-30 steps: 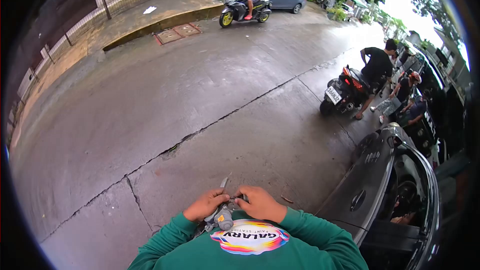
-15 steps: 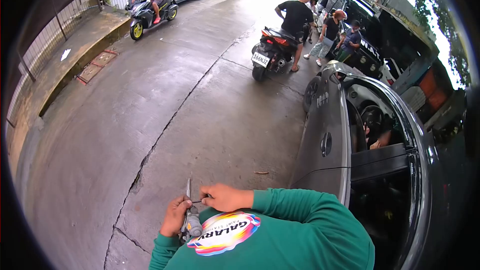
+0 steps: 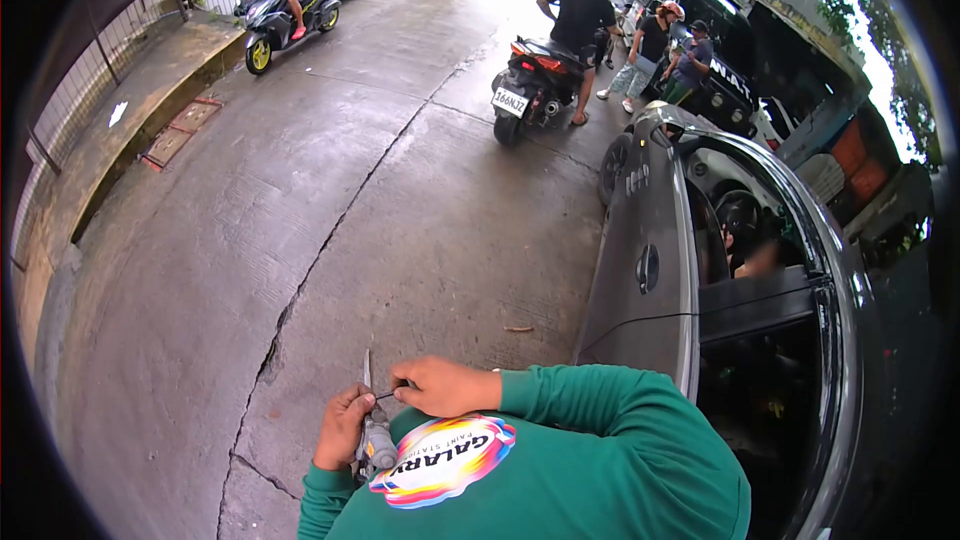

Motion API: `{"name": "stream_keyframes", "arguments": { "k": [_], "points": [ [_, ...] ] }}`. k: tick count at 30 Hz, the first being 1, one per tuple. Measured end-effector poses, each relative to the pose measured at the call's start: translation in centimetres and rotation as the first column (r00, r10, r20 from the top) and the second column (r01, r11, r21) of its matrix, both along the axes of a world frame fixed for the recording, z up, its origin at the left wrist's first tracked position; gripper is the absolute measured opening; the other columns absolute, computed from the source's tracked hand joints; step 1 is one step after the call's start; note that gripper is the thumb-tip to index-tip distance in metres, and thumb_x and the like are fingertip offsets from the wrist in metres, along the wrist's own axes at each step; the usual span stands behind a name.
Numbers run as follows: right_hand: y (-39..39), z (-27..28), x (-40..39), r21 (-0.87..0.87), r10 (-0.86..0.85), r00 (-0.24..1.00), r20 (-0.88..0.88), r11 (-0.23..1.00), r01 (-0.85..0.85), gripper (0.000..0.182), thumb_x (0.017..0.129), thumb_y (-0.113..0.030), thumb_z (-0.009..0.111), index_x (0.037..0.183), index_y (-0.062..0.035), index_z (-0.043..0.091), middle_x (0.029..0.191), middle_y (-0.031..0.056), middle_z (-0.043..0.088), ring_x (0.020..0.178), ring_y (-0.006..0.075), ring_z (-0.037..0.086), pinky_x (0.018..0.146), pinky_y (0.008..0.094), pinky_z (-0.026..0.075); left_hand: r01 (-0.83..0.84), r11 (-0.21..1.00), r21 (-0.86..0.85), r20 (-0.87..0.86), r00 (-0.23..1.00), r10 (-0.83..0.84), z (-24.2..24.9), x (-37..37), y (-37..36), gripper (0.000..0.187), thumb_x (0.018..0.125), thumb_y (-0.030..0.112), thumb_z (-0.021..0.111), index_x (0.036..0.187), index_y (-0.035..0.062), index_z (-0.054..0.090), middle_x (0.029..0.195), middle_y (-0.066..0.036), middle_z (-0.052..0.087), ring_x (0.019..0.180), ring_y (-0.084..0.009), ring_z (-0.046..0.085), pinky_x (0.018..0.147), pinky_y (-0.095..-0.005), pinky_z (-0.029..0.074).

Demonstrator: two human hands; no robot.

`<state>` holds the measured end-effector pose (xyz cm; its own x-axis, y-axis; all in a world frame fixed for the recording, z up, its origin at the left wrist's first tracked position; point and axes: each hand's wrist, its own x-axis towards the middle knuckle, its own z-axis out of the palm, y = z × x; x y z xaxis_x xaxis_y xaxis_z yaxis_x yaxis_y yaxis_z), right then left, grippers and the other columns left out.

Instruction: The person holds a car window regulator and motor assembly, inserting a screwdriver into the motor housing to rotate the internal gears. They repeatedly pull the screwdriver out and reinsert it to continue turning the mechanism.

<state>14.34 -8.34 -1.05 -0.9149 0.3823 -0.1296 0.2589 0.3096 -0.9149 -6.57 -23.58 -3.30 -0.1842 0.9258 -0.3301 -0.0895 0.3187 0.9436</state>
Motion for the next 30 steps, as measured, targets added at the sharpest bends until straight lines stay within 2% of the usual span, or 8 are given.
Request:
{"name": "stream_keyframes", "arguments": {
  "k": [2,12,16,21,24,26,29,30],
  "points": [
    [-0.3,0.3,-0.2,0.057,-0.021,0.994,-0.109,0.998,0.027,0.02,0.101,-0.02,0.064,0.107,-0.0015,0.066,0.099,0.0256,0.072,0.092,0.0476,0.069,0.081,0.0539,0.053,-0.002,1.0,-0.023,0.035,0.999,0.003,0.6,0.1,0.1,0.025,0.104,0.025,0.062,0.088,0.0056,0.066,0.076,-0.002,0.065,0.066,-0.0118,0.062,0.062,-0.029,0.05],
    [-0.9,0.3,-0.1,0.124,-0.045,0.988,-0.147,0.99,0.064,0.02,0.099,-0.02,0.064,0.105,-0.0006,0.066,0.1,0.0272,0.072,0.093,0.0491,0.068,0.082,0.0551,0.053,0.022,0.998,-0.067,0.072,0.997,-0.017,2.7,1.0,0.3,0.026,0.106,0.021,0.063,0.088,0.0033,0.067,0.079,-0.002,0.068,0.07,-0.0105,0.06,0.065,-0.0288,0.049],
    [-1.0,0.2,0.2,0.042,-0.054,0.998,-0.025,0.998,0.055,0.022,0.099,-0.02,0.064,0.106,0.0,0.067,0.099,0.0281,0.072,0.093,0.0485,0.069,0.082,0.0541,0.053,0.059,0.998,-0.027,-0.055,0.997,-0.06,1.5,0.9,0.3,0.027,0.105,0.022,0.064,0.087,0.0029,0.065,0.078,0.001,0.062,0.074,-0.0088,0.054,0.068,-0.0293,0.044],
    [-1.0,0.2,0.4,-0.058,-0.077,0.997,0.016,0.995,0.078,0.023,0.1,-0.021,0.064,0.106,0.0005,0.068,0.097,0.0274,0.072,0.091,0.0462,0.069,0.082,0.0525,0.053,0.069,0.996,-0.051,-0.026,0.997,-0.07,0.9,0.8,0.1,0.027,0.105,0.022,0.064,0.086,0.0029,0.062,0.078,0.002,0.057,0.077,-0.0087,0.049,0.069,-0.0295,0.042],
    [-0.7,0.3,0.4,-0.2,-0.043,0.998,0.043,0.978,0.05,0.022,0.101,-0.021,0.064,0.105,0.0005,0.068,0.096,0.0262,0.072,0.09,0.0433,0.07,0.082,0.0513,0.053,0.091,0.995,-0.038,-0.042,0.995,-0.093,1.0,0.7,0.2,0.027,0.105,0.022,0.063,0.086,0.0028,0.062,0.078,0.002,0.057,0.077,-0.0089,0.05,0.07,-0.0295,0.042],
    [-1.0,0.7,0.5,-0.131,-0.06,0.997,0.056,0.989,0.067,0.021,0.101,-0.021,0.064,0.106,-0.0008,0.068,0.091,0.0224,0.072,0.084,0.0358,0.068,0.08,0.0464,0.054,0.108,0.994,-0.027,-0.058,0.992,-0.11,0.9,0.8,0.3,0.027,0.105,0.022,0.063,0.086,0.0027,0.062,0.078,0.002,0.057,0.077,-0.009,0.05,0.07,-0.0296,0.042],
    [-1.7,0.8,0.6,0.012,-0.088,0.996,0.02,0.996,0.088,0.022,0.102,-0.022,0.064,0.105,-0.0008,0.069,0.089,0.0219,0.072,0.082,0.0355,0.068,0.079,0.0469,0.054,0.106,0.994,-0.02,-0.033,0.994,-0.107,0.9,0.9,0.2,0.027,0.105,0.021,0.062,0.087,0.0016,0.063,0.079,0.001,0.059,0.078,-0.0091,0.051,0.07,-0.0299,0.043],
    [-1.7,0.7,0.6,0.01,-0.087,0.996,0.019,0.996,0.087,0.022,0.102,-0.022,0.064,0.105,-0.0008,0.069,0.089,0.0219,0.072,0.082,0.0355,0.068,0.079,0.0469,0.054,0.113,0.993,-0.023,-0.025,0.993,-0.114,0.8,0.8,0.2,0.025,0.105,0.021,0.062,0.09,0.0017,0.066,0.081,-0.001,0.064,0.077,-0.0103,0.057,0.069,-0.0295,0.046]
  ]
}}
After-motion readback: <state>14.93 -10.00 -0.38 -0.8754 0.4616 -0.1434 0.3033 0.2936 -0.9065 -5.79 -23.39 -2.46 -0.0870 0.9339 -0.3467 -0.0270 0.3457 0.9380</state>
